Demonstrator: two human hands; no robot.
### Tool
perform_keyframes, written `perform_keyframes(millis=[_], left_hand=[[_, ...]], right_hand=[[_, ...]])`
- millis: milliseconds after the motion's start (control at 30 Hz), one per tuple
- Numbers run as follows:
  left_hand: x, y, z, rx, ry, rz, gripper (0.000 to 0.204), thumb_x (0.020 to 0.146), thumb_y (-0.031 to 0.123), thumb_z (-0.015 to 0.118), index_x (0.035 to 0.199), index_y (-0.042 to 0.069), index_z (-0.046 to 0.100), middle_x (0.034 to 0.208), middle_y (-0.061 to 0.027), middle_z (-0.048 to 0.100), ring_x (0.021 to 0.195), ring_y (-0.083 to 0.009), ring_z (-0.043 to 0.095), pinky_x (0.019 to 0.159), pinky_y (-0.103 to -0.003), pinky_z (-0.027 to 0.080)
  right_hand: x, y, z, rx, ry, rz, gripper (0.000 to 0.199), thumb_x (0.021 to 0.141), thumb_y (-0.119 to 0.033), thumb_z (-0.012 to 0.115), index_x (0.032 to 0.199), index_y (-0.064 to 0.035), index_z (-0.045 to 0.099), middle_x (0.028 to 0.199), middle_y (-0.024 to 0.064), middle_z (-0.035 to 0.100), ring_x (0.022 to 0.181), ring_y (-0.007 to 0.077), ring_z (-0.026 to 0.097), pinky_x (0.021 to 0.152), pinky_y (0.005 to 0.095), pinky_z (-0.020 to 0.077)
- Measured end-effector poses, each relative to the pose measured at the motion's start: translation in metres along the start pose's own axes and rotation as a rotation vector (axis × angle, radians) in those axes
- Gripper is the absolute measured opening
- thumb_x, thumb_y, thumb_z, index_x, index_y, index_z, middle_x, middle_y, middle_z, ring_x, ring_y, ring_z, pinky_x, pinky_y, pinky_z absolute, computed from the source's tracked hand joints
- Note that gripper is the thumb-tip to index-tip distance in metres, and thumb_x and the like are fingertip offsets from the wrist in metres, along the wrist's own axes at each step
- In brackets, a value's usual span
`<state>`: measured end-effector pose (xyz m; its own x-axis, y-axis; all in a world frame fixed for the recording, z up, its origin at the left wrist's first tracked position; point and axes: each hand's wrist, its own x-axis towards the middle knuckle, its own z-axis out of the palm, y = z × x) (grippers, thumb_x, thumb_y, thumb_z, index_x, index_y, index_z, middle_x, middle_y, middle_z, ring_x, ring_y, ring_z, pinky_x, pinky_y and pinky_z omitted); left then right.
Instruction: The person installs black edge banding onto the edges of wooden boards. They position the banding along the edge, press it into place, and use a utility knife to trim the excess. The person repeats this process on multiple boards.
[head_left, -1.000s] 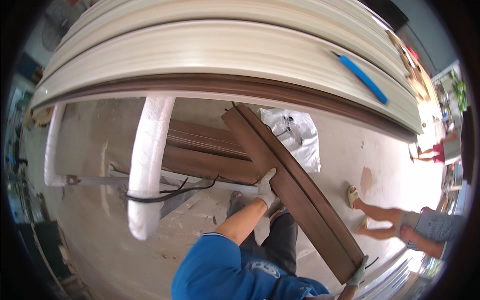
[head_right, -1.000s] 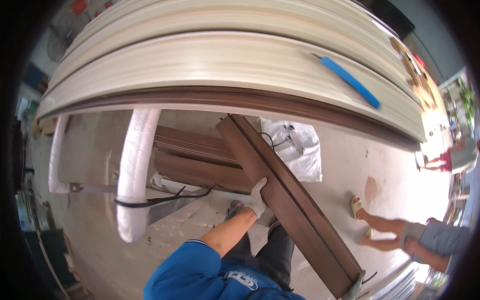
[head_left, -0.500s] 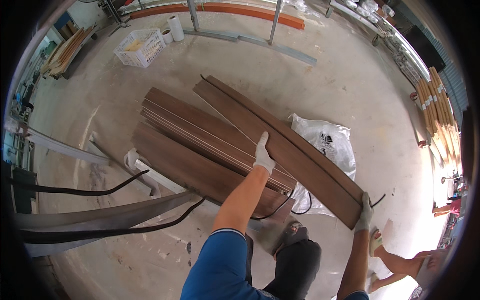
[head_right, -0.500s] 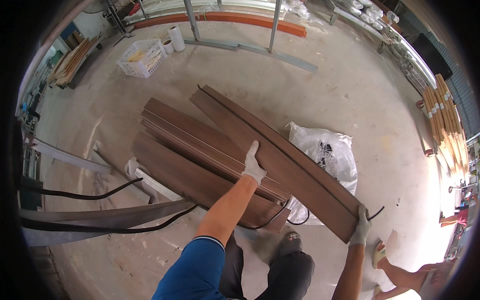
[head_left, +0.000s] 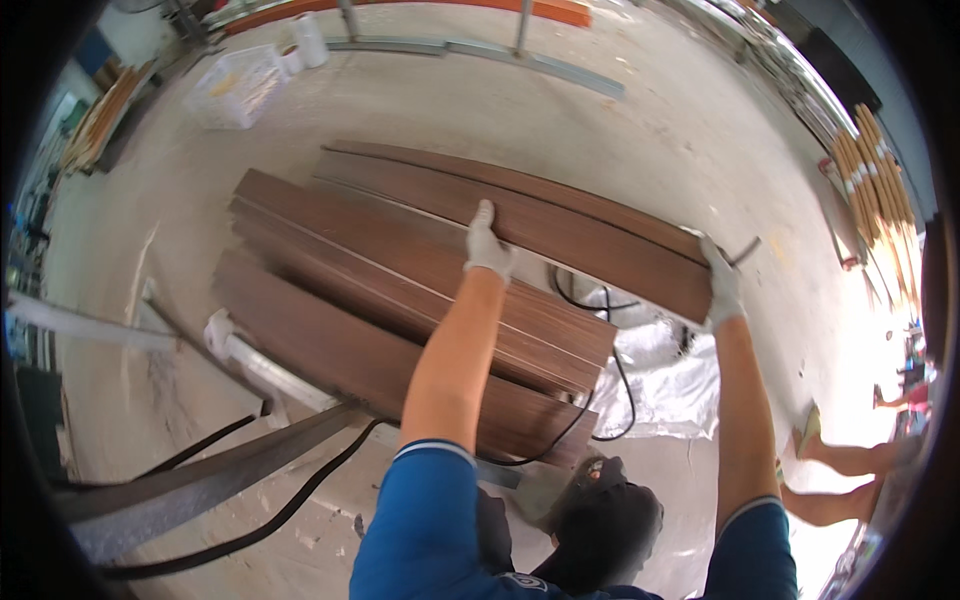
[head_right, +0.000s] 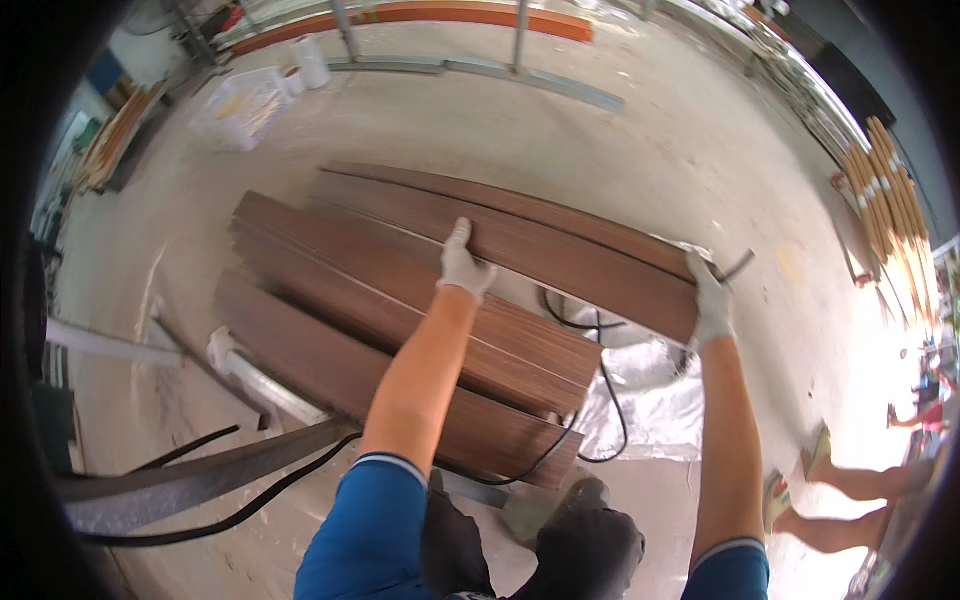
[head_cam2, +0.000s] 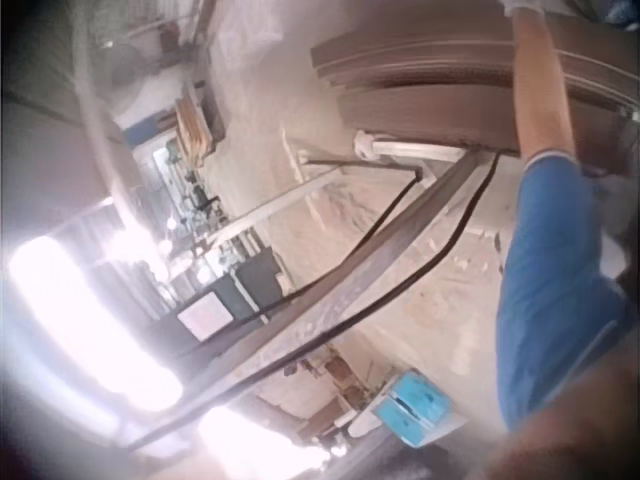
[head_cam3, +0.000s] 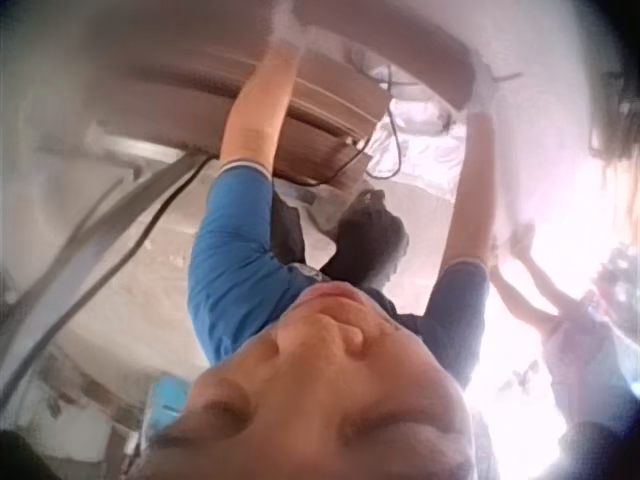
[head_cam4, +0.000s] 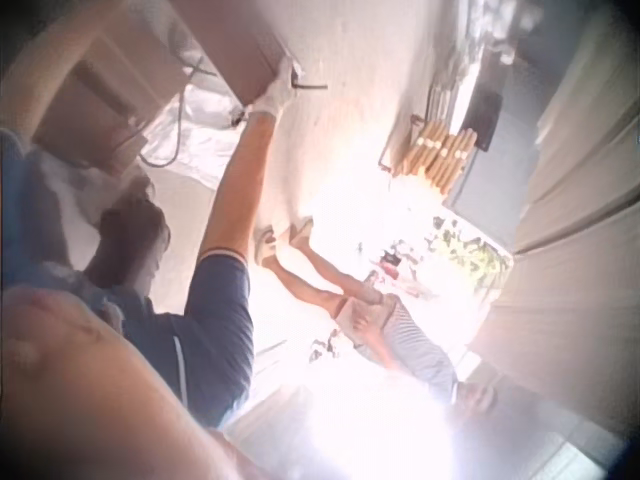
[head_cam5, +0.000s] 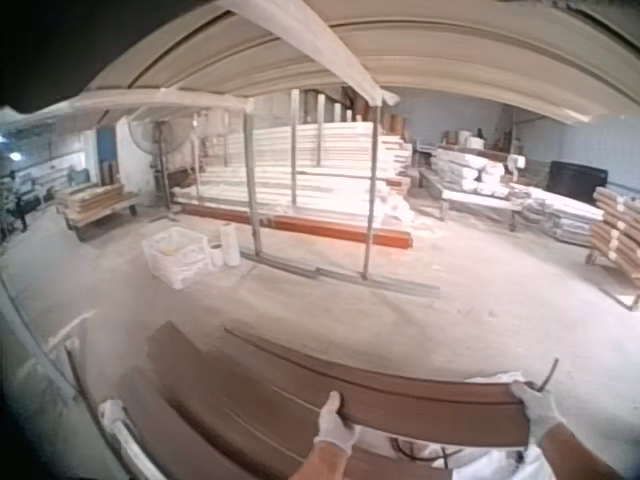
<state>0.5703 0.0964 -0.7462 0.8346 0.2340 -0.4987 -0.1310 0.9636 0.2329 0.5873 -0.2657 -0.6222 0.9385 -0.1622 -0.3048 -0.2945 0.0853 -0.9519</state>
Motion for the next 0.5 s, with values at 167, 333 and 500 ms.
perform_keyframes(millis=[167, 333, 500], left_hand=[[-0.032, 0.035, -0.023, 0.616, -0.003, -0.079, 0.050, 0.113, 0.037, 0.037, 0.149, 0.002, 0.039, 0.144, -0.0180, 0.052, 0.136, -0.0343, 0.049, 0.128, -0.045, 0.020], [-0.158, 0.101, -0.055, 0.697, -0.249, 0.268, 0.049, 0.108, 0.007, 0.034, 0.156, -0.002, 0.027, 0.142, -0.0252, 0.049, 0.132, -0.0361, 0.052, 0.119, -0.043, 0.042], [-0.229, 0.104, -0.069, 0.732, 0.034, 0.404, 0.056, 0.109, 0.032, 0.050, 0.151, -0.003, 0.040, 0.137, -0.0201, 0.055, 0.125, -0.0326, 0.059, 0.110, -0.044, 0.050]], right_hand=[[0.055, 0.068, 0.007, -0.262, 0.202, 0.025, 0.079, 0.080, -0.051, 0.087, 0.133, 0.0031, 0.064, 0.123, 0.0138, 0.069, 0.107, 0.0258, 0.066, 0.091, 0.0402, 0.0537], [0.102, 0.168, 0.023, -0.259, 0.231, 0.051, 0.090, 0.076, -0.058, 0.087, 0.138, 0.0022, 0.062, 0.134, 0.0182, 0.065, 0.122, 0.0300, 0.061, 0.104, 0.0410, 0.0475], [0.115, 0.195, 0.084, -0.245, 0.213, 0.071, 0.084, 0.078, -0.054, 0.086, 0.134, 0.0040, 0.063, 0.130, 0.0173, 0.067, 0.120, 0.0286, 0.062, 0.103, 0.0397, 0.0481]])
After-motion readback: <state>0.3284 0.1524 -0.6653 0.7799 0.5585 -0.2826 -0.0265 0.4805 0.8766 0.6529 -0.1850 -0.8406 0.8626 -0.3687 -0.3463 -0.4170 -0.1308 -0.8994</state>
